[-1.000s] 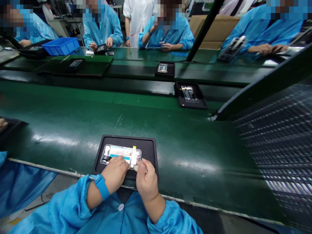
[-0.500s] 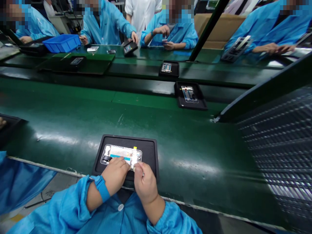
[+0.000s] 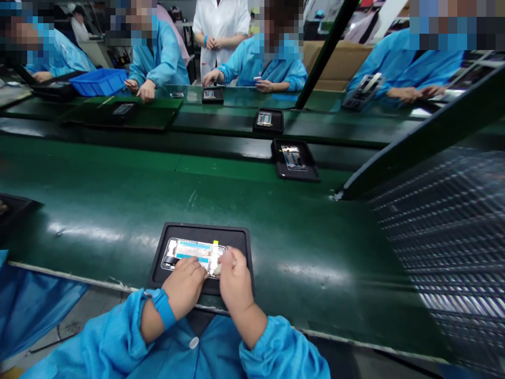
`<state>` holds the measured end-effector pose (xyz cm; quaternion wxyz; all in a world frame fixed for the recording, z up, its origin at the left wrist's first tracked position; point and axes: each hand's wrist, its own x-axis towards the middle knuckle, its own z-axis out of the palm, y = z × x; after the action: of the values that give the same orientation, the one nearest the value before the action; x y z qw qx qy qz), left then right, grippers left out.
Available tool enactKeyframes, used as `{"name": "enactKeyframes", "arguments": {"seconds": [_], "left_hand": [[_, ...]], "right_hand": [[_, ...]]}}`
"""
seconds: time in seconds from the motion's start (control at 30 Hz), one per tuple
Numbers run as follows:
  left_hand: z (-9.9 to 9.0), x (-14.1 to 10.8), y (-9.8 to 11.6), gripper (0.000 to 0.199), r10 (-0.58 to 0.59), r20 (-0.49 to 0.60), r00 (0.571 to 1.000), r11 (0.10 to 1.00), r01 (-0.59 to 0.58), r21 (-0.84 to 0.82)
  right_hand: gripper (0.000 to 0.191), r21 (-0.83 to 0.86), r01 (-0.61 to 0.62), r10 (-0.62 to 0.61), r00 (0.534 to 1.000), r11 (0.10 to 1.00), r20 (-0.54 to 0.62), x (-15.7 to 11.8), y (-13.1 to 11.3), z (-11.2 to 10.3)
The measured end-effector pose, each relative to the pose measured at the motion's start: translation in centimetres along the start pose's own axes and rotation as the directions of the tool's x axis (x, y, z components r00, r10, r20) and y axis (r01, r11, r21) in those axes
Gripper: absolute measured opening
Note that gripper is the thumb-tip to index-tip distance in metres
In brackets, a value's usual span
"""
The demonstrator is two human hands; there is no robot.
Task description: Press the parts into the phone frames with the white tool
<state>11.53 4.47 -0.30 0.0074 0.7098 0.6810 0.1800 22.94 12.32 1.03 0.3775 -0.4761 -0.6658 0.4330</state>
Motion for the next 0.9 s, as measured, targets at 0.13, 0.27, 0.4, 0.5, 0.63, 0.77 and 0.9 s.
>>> {"name": "enactKeyframes", "arguments": {"seconds": [0.13,0.27,0.4,0.5,0.63,0.77,0.9], "left_hand": [[-1.4,-0.1,0.3,0.020,-0.032,-0.242,0.970,0.996,0.011,-0.088],[-4.4,0.2,-1.3,0.018,-0.099,-0.385,0.917,0.994,0.074,-0.080],[-5.7,0.9,-4.0,0.024,-0.226,-0.339,0.913,0.969,0.246,0.018],[-5.0,1.8,-4.5,0.026,-0.257,-0.055,0.965,0.964,0.260,0.049],[-3.6,3.6,-3.2,0.029,-0.260,0.243,0.935,0.966,0.248,0.079],[-3.0,4.7,-2.6,0.026,-0.219,0.407,0.887,0.975,0.216,0.054],[-3.4,5.2,-3.0,0.022,-0.266,0.497,0.826,0.957,0.288,0.032]], "right_hand": [[0.047,0.188,-0.226,0.252,0.959,0.956,-0.127,0.9,0.2,-1.1],[0.050,0.111,-0.267,0.285,0.934,0.957,-0.216,1.5,0.3,-2.8],[0.059,0.168,-0.418,0.445,0.876,0.893,-0.187,2.2,0.8,-4.1],[0.061,0.105,-0.464,0.474,0.872,0.880,-0.120,2.8,1.2,-4.2],[0.057,-0.100,-0.404,0.400,0.915,0.909,-0.059,3.1,1.0,-3.5],[0.057,-0.188,-0.348,0.330,0.936,0.918,-0.121,2.9,0.3,-2.8],[0.059,-0.187,-0.297,0.282,0.954,0.936,-0.101,2.8,-0.1,-2.5]]}}
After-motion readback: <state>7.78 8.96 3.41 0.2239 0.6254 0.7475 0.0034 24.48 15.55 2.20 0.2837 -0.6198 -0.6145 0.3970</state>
